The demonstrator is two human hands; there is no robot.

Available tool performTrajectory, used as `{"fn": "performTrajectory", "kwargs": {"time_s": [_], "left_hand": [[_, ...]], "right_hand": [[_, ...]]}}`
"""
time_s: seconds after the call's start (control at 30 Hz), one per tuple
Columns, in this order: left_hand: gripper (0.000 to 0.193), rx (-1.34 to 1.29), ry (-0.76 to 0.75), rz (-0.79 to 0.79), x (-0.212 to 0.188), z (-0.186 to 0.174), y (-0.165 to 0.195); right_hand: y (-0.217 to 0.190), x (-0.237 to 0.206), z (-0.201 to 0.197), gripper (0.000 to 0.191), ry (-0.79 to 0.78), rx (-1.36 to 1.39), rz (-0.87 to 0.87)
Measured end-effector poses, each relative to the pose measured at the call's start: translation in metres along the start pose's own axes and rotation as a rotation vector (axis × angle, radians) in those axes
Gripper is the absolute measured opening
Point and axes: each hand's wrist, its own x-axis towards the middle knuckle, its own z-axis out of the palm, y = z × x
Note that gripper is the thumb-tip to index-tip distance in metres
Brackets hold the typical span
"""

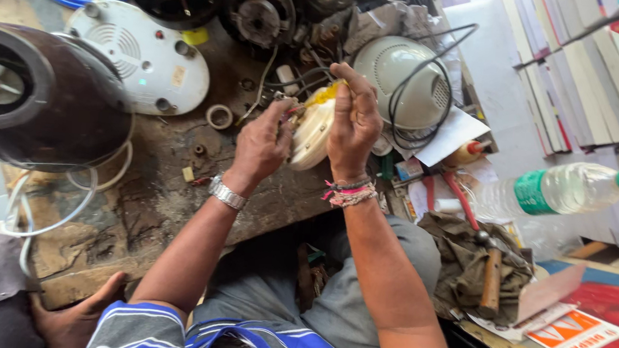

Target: The person sits at a cluttered workbench and uses a screwdriver to remove and reinstall screws on a small circular white plastic component. They repeatedly adjust the component and its internal wiring while working.

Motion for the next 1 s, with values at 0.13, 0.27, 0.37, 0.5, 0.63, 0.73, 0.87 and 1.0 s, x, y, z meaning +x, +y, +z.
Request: {"fn": "performTrajectory", "kwargs": {"time_s": [0.13,0.27,0.37,0.5,0.63,0.73,0.87,1.0], "left_hand": [[0.035,-0.099,0.024,0.056,0.0,0.004,0.0],[0.034,0.011,0.06,0.082,0.001,0.002,-0.004],[0.034,-0.037,0.045,0.087,-0.001,0.008,-0.005],[0.036,-0.039,0.071,0.121,-0.002,0.005,-0.007],[0.036,-0.019,0.002,0.032,0.0,0.006,-0.007],[0.037,-0.035,0.053,0.108,-0.001,0.007,-0.008],[0.039,-0.03,0.055,0.116,0.0,0.006,-0.008],[0.038,-0.035,0.009,0.042,0.0,0.006,-0.007]], "right_hand": [[-0.007,0.002,-0.003,0.027,-0.036,-0.212,-0.255],[-0.004,0.004,0.003,0.02,0.016,-0.004,-0.1],[-0.003,0.002,-0.002,0.022,0.015,-0.079,-0.069],[0.0,0.0,-0.001,0.026,-0.018,-0.093,-0.159],[0.001,0.002,0.0,0.022,0.04,-0.046,-0.04],[0.001,0.001,-0.002,0.025,-0.014,-0.023,-0.092],[0.003,0.001,-0.001,0.027,-0.025,-0.162,-0.212],[0.007,0.001,0.0,0.023,-0.013,0.024,-0.048]]}}
